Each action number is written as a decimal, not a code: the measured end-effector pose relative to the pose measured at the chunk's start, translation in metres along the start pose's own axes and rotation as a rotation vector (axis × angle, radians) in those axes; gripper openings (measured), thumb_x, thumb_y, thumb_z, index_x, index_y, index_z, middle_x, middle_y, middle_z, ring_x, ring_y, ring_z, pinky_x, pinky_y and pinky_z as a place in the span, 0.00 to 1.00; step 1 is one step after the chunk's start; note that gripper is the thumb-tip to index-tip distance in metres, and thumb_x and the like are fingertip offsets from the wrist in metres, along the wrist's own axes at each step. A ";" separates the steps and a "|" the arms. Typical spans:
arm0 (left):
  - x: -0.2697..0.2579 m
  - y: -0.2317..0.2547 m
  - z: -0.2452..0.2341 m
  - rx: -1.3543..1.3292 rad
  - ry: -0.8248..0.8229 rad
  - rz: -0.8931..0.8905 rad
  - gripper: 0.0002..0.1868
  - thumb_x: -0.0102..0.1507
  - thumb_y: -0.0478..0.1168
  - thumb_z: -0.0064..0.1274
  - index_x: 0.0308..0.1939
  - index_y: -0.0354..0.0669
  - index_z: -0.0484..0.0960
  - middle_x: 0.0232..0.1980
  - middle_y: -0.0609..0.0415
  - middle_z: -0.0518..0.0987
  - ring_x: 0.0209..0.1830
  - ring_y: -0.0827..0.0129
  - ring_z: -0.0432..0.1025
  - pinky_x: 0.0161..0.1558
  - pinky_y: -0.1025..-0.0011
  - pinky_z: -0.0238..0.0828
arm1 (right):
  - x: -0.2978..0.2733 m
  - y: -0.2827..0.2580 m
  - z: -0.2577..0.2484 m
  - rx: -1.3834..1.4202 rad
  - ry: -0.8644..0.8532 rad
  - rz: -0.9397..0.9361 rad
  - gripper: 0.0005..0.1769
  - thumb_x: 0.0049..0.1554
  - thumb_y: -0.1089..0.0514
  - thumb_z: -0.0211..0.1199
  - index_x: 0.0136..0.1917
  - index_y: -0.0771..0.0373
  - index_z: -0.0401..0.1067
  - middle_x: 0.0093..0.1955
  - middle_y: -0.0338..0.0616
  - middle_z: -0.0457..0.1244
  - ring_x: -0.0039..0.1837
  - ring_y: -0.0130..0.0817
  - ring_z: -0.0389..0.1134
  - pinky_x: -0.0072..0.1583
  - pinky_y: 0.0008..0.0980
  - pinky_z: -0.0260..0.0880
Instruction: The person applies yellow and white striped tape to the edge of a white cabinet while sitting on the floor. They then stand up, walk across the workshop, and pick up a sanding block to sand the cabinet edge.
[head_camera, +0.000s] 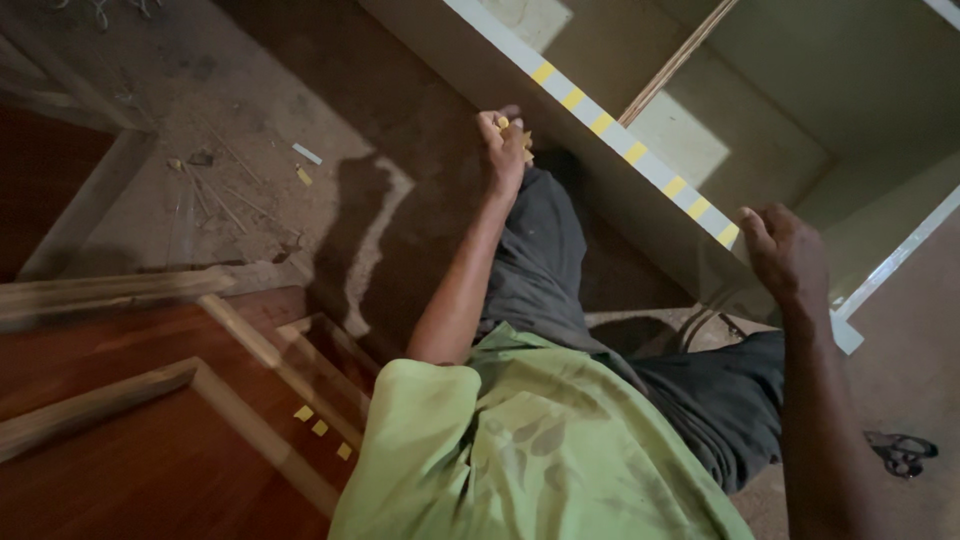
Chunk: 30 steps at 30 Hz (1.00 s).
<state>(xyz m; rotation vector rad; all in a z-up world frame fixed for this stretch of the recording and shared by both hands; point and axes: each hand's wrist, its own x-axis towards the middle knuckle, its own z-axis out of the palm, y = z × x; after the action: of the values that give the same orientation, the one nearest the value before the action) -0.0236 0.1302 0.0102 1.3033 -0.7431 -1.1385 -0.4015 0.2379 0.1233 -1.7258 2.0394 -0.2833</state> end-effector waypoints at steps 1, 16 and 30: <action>-0.002 0.003 -0.003 -0.023 -0.021 0.027 0.29 0.63 0.32 0.47 0.66 0.45 0.56 0.60 0.52 0.68 0.27 0.75 0.70 0.20 0.75 0.71 | 0.001 0.001 0.000 -0.006 -0.006 0.008 0.30 0.69 0.37 0.51 0.61 0.65 0.77 0.55 0.63 0.69 0.53 0.57 0.70 0.53 0.51 0.68; 0.005 -0.010 0.077 0.127 0.351 0.141 0.53 0.57 0.52 0.64 0.79 0.39 0.52 0.71 0.36 0.63 0.65 0.50 0.68 0.61 0.55 0.76 | 0.001 0.002 0.004 -0.032 0.020 -0.021 0.29 0.69 0.38 0.49 0.57 0.65 0.77 0.51 0.62 0.69 0.49 0.54 0.69 0.49 0.51 0.67; -0.004 0.012 0.080 0.045 0.403 0.127 0.54 0.58 0.42 0.64 0.80 0.42 0.43 0.62 0.36 0.68 0.58 0.53 0.69 0.61 0.56 0.69 | 0.001 0.005 0.004 -0.006 0.040 -0.059 0.30 0.69 0.36 0.50 0.57 0.65 0.77 0.50 0.60 0.69 0.49 0.53 0.69 0.49 0.48 0.67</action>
<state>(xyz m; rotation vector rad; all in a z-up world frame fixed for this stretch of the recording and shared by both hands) -0.0958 0.1051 0.0360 1.4443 -0.5450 -0.7288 -0.4043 0.2383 0.1172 -1.7993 2.0215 -0.3332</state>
